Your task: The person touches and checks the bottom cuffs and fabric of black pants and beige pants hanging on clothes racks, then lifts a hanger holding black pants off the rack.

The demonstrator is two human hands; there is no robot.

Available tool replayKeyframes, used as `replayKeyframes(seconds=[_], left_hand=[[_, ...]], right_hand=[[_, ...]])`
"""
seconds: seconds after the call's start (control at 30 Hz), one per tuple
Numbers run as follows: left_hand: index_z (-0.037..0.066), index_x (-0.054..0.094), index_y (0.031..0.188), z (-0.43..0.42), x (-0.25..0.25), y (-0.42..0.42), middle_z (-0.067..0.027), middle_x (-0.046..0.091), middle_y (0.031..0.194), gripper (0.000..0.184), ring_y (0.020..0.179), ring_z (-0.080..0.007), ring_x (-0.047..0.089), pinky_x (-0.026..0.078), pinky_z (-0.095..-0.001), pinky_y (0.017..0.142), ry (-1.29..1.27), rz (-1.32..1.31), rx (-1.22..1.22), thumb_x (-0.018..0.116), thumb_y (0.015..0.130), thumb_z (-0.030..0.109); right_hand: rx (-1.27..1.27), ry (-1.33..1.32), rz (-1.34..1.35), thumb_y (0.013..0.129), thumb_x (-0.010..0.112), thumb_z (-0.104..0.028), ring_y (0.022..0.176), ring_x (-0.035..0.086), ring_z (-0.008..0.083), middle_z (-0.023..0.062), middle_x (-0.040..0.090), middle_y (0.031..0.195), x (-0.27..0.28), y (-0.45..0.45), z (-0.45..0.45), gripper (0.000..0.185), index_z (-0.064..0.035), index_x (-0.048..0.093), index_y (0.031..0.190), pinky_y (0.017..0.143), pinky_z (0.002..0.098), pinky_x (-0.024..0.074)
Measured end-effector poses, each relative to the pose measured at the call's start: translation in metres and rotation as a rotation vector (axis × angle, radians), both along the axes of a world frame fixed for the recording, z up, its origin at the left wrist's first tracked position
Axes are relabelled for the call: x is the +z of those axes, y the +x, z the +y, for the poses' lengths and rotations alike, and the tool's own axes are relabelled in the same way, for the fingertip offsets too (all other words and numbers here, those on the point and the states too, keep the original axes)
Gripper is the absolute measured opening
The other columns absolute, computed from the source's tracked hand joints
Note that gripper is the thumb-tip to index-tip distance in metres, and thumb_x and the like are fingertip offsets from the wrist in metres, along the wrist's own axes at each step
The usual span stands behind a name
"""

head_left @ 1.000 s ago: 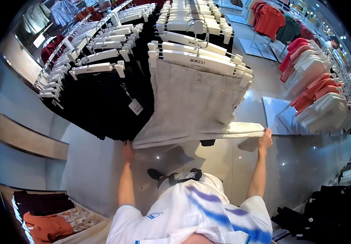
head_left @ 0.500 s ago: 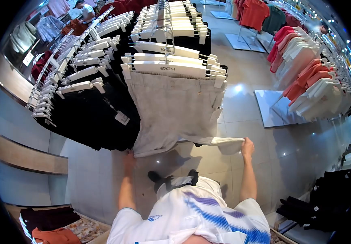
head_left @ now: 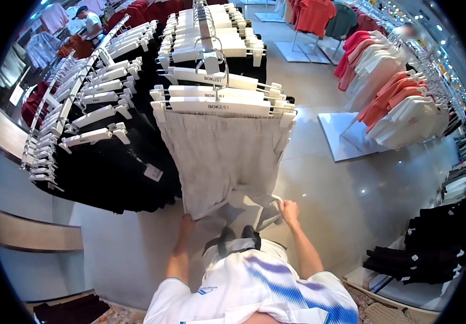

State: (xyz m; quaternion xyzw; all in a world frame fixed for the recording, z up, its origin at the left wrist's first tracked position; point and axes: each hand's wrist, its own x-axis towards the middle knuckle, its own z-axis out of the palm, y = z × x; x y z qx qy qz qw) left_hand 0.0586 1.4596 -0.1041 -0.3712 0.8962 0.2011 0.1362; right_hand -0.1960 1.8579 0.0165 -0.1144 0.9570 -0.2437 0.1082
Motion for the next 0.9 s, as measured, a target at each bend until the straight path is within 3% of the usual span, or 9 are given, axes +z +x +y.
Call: replayKeyframes(seconds=[0.27, 0.3, 0.43, 0.5, 0.63, 0.7, 0.77, 0.83, 0.9], left_hand=[[0.001, 0.058, 0.095, 0.013, -0.047, -0.018, -0.0221, 0.063, 0.097, 0.030, 0.095, -0.0400, 0.060, 0.048, -0.0488, 0.080, 0.174, 0.270, -0.082, 0.060, 0.076, 0.024], [0.001, 0.060, 0.098, 0.018, -0.039, -0.024, -0.0213, 0.064, 0.092, 0.032, 0.089, -0.0369, 0.062, 0.049, -0.0450, 0.077, 0.224, 0.187, -0.089, 0.064, 0.075, 0.024], [-0.002, 0.060, 0.104, 0.060, 0.028, -0.048, -0.0129, 0.065, 0.086, 0.042, 0.080, -0.0238, 0.062, 0.049, -0.0383, 0.073, 0.689, 0.206, -0.199, 0.071, 0.075, 0.027], [-0.002, 0.058, 0.110, 0.091, 0.055, -0.069, -0.0122, 0.064, 0.091, 0.048, 0.084, -0.0217, 0.060, 0.048, -0.0361, 0.077, 0.795, 0.292, -0.373, 0.071, 0.077, 0.030], [-0.003, 0.049, 0.121, 0.148, 0.096, -0.095, -0.0142, 0.064, 0.102, 0.065, 0.098, -0.0308, 0.061, 0.047, -0.0381, 0.084, 0.488, 0.835, -0.604, 0.073, 0.076, 0.037], [-0.002, 0.048, 0.125, 0.160, 0.098, -0.107, -0.0113, 0.064, 0.103, 0.063, 0.097, -0.0283, 0.062, 0.047, -0.0362, 0.085, 0.872, 0.694, -0.233, 0.072, 0.080, 0.034], [-0.001, 0.049, 0.123, 0.159, 0.140, -0.108, -0.0104, 0.064, 0.104, 0.059, 0.096, -0.0280, 0.062, 0.048, -0.0363, 0.084, 0.978, 0.643, -0.066, 0.071, 0.081, 0.033], [0.000, 0.050, 0.122, 0.159, 0.174, -0.112, -0.0094, 0.064, 0.104, 0.055, 0.096, -0.0277, 0.062, 0.048, -0.0364, 0.084, 1.080, 0.580, 0.103, 0.071, 0.082, 0.032], [0.004, 0.051, 0.121, 0.158, 0.191, -0.116, -0.0080, 0.063, 0.106, 0.049, 0.095, -0.0261, 0.062, 0.049, -0.0377, 0.083, 1.522, 0.572, 0.524, 0.069, 0.084, 0.030]], right_hand=[[0.158, -0.108, -0.109, 0.086, 0.058, -0.028, 0.072, 0.062, 0.0412, 0.0216, 0.063, 0.073, 0.007, 0.020, -0.036, 0.026, -0.0034, 0.066, 0.084, 0.064, 0.0480, 0.0473], [0.182, -0.197, -0.148, 0.088, 0.060, -0.023, 0.058, 0.066, 0.0260, 0.0190, 0.060, 0.059, 0.015, 0.022, -0.040, 0.029, 0.0028, 0.059, 0.076, 0.057, 0.0391, 0.0486], [0.097, -0.334, -0.294, 0.089, 0.060, -0.022, 0.055, 0.064, 0.0216, 0.0144, 0.061, 0.062, 0.064, 0.038, -0.064, 0.030, 0.0032, 0.057, 0.072, 0.054, 0.0352, 0.0488], [-0.234, -0.771, -0.730, 0.091, 0.058, -0.018, 0.059, 0.063, 0.0187, 0.0102, 0.064, 0.073, 0.077, 0.042, -0.076, 0.024, 0.0006, 0.057, 0.077, 0.056, 0.0305, 0.0506], [-0.324, -1.302, -1.191, 0.091, 0.058, -0.013, 0.070, 0.064, 0.0202, 0.0088, 0.062, 0.083, 0.113, 0.049, -0.095, 0.012, -0.0014, 0.055, 0.091, 0.063, 0.0309, 0.0533], [-0.284, -1.314, -1.175, 0.092, 0.057, -0.013, 0.070, 0.064, 0.0192, 0.0095, 0.064, 0.087, 0.132, 0.051, -0.104, 0.012, -0.0022, 0.055, 0.098, 0.064, 0.0311, 0.0533], [-0.250, -1.330, -1.159, 0.092, 0.055, -0.013, 0.071, 0.064, 0.0181, 0.0101, 0.065, 0.090, 0.137, 0.045, -0.106, 0.015, -0.0030, 0.056, 0.104, 0.065, 0.0313, 0.0533], [0.113, -1.001, -0.409, 0.090, 0.060, -0.018, 0.077, 0.064, 0.0207, 0.0101, 0.066, 0.095, 0.130, 0.038, -0.101, 0.032, -0.0023, 0.054, 0.117, 0.069, 0.0353, 0.0526], [0.235, -0.846, -0.154, 0.089, 0.062, -0.021, 0.079, 0.064, 0.0217, 0.0100, 0.066, 0.096, 0.151, 0.041, -0.088, 0.040, -0.0028, 0.051, 0.122, 0.070, 0.0364, 0.0519]])
